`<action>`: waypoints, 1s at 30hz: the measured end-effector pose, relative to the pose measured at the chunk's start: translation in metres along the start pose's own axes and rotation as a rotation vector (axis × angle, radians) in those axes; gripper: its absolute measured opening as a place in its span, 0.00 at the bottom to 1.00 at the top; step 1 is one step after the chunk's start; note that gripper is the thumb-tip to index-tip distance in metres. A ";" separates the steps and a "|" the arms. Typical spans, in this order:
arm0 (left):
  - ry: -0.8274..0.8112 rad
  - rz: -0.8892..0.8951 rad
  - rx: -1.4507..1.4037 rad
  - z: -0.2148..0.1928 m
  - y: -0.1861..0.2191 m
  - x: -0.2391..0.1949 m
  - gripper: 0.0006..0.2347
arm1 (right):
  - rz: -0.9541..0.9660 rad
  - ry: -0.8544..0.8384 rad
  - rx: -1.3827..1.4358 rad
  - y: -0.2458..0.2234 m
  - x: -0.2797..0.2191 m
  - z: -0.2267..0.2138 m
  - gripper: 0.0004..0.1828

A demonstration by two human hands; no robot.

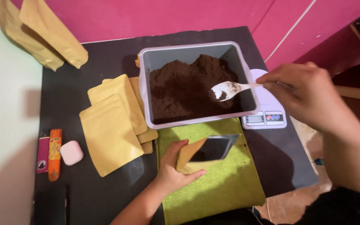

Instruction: Scooping ground coffee from a plastic bin into yellow pouches, weighing them on a digital scale, and folding the tops.

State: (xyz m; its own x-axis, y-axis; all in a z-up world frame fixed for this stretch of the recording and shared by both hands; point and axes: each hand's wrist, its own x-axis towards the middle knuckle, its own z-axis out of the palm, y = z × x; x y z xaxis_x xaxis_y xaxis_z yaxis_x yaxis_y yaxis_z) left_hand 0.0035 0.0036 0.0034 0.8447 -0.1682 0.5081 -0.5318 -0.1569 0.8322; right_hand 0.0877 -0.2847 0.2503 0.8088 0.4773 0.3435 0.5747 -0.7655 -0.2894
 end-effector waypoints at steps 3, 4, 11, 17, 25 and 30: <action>-0.045 -0.130 0.041 0.004 0.002 -0.004 0.37 | 0.004 0.024 -0.158 -0.025 -0.019 -0.029 0.08; -0.045 -0.125 0.039 0.005 0.002 -0.004 0.37 | 0.004 0.026 -0.162 -0.035 -0.027 -0.033 0.08; 0.001 -0.221 0.046 0.005 0.005 -0.006 0.41 | -0.327 0.178 -0.435 -0.061 -0.068 -0.022 0.12; 0.001 -0.211 0.026 0.006 0.008 -0.005 0.41 | -0.387 0.277 -0.463 -0.074 -0.069 -0.025 0.09; -0.013 -0.196 0.014 0.004 0.008 -0.004 0.38 | -0.166 0.299 -0.431 -0.030 -0.051 -0.008 0.08; 0.016 0.093 0.013 0.004 -0.003 -0.006 0.37 | -0.180 0.370 -0.277 0.019 -0.015 0.027 0.10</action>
State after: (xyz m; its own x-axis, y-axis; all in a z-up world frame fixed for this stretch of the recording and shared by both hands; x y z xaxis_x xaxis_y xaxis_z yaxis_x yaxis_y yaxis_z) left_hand 0.0004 0.0016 -0.0031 0.7921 -0.1674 0.5870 -0.6091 -0.1538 0.7781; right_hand 0.0895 -0.2945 0.2151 0.5724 0.4659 0.6748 0.6057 -0.7949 0.0350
